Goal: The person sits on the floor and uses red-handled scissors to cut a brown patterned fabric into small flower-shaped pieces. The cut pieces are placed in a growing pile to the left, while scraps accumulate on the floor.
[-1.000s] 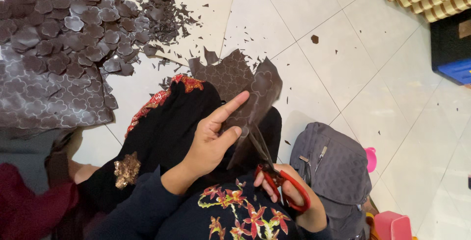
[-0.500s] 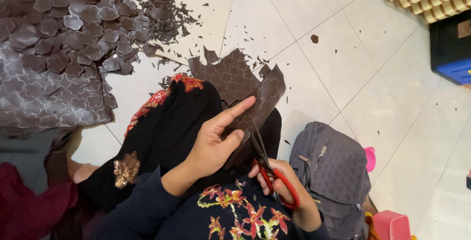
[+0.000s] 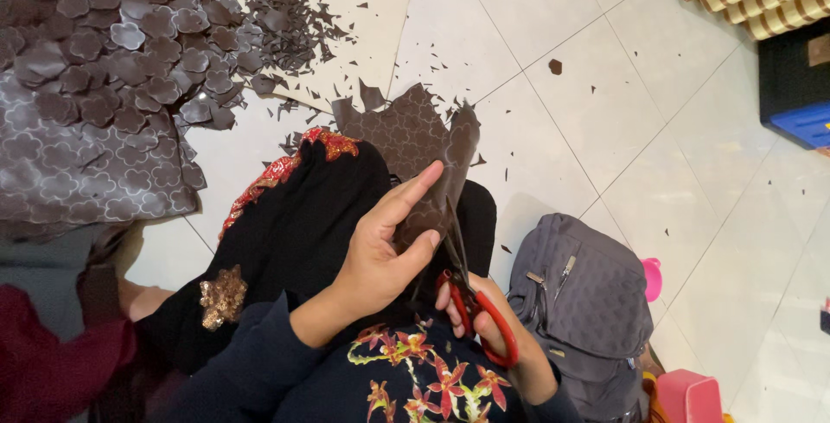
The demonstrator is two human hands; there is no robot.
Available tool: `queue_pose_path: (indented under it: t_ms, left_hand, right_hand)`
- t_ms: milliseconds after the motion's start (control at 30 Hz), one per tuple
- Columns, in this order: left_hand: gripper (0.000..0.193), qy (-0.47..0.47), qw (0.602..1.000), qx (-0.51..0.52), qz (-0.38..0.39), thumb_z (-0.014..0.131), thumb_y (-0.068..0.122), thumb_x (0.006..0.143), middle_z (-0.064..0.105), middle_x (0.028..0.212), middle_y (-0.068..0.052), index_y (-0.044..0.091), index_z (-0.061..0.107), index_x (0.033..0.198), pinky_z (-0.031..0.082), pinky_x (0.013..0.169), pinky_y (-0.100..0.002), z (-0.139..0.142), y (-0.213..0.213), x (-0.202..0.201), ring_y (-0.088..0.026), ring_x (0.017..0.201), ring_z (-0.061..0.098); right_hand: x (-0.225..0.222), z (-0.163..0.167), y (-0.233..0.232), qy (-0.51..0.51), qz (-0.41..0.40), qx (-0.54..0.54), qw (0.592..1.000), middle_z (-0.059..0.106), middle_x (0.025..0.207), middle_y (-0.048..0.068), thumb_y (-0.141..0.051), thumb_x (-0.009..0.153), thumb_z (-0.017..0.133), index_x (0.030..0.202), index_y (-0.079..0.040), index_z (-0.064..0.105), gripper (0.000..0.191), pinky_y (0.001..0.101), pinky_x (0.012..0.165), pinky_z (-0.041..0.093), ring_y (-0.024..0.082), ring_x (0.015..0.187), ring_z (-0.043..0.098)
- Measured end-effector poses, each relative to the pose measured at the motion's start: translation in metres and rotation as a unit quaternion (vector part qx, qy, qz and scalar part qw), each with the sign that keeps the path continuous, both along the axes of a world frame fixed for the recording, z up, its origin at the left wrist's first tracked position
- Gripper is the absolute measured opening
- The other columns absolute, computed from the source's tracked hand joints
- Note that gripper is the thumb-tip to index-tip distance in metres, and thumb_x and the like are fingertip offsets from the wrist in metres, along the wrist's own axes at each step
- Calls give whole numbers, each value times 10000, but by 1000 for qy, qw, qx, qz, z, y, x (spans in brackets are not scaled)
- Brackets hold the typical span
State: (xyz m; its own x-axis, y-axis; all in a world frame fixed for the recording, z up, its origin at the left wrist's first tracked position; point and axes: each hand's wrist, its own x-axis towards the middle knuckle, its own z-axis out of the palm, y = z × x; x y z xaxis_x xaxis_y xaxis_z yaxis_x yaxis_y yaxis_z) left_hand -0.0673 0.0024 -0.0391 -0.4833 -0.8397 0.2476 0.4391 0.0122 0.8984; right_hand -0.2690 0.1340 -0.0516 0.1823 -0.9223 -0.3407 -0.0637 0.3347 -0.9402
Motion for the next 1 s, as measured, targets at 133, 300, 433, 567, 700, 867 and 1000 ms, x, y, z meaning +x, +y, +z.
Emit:
queue_pose_path:
  t_ms: [133, 300, 433, 567, 700, 867, 1000]
  left_hand:
    - [691, 18, 1000, 16, -13, 615, -84, 916, 532, 1496, -114, 12, 425, 1573, 408, 1139, -265, 1, 1, -1, -146, 1350, 536]
    - [697, 27, 999, 21, -8, 613, -87, 913, 519, 1511, -115, 12, 419, 1576, 402, 1154, -272, 2, 4, -4, -152, 1372, 524]
    - [699, 23, 999, 21, -7, 615, -81, 914, 515, 1520, -118, 9, 418, 1578, 405, 1152, -274, 2, 6, -4, -155, 1369, 525]
    - [696, 34, 999, 18, -11, 612, -82, 912, 496, 1542, -124, -2, 414, 1574, 390, 1169, -280, 2, 6, -4, -161, 1396, 506]
    - [697, 39, 999, 11, -18, 611, -81, 915, 503, 1543, -127, -7, 412, 1579, 385, 1180, -281, 2, 4, -3, -162, 1408, 504]
    - [709, 44, 997, 33, -44, 605, -80, 905, 510, 1524, -121, -8, 408, 1583, 395, 1164, -276, 4, 3, 0, -153, 1382, 513]
    - [706, 50, 997, 24, -57, 600, -84, 905, 509, 1536, -118, -14, 410, 1581, 386, 1173, -275, 6, 0, 1, -150, 1398, 505]
  right_hand:
    - [-3, -9, 5, 14, -32, 21, 999, 553, 712, 9, -971, 632, 617, 946, -20, 597, 1001, 202, 518, 416, 74, 568, 539]
    - [-7, -23, 7, 12, -40, 28, 999, 558, 693, -2, -998, 562, 625, 886, -47, 579, 1005, 192, 493, 409, 66, 545, 548]
    - [-9, -30, 8, -1, -57, 43, 997, 557, 673, -10, -1008, 478, 651, 837, -60, 567, 1017, 193, 482, 413, 65, 527, 540]
    - [-12, -33, 10, 1, -70, 52, 996, 535, 641, -17, -1006, 436, 663, 780, -65, 558, 1007, 191, 461, 403, 58, 501, 514]
    - [-15, -35, 9, 0, -74, 67, 995, 515, 634, -23, -992, 394, 662, 755, -70, 554, 996, 192, 450, 404, 52, 509, 511]
    - [-24, -37, 4, 10, -53, 44, 998, 506, 611, -28, -977, 407, 665, 702, -75, 545, 956, 194, 425, 398, 51, 490, 517]
    - [-32, -34, 4, 22, -38, 33, 998, 514, 579, -39, -980, 433, 651, 677, -81, 536, 939, 181, 432, 395, 40, 477, 527]
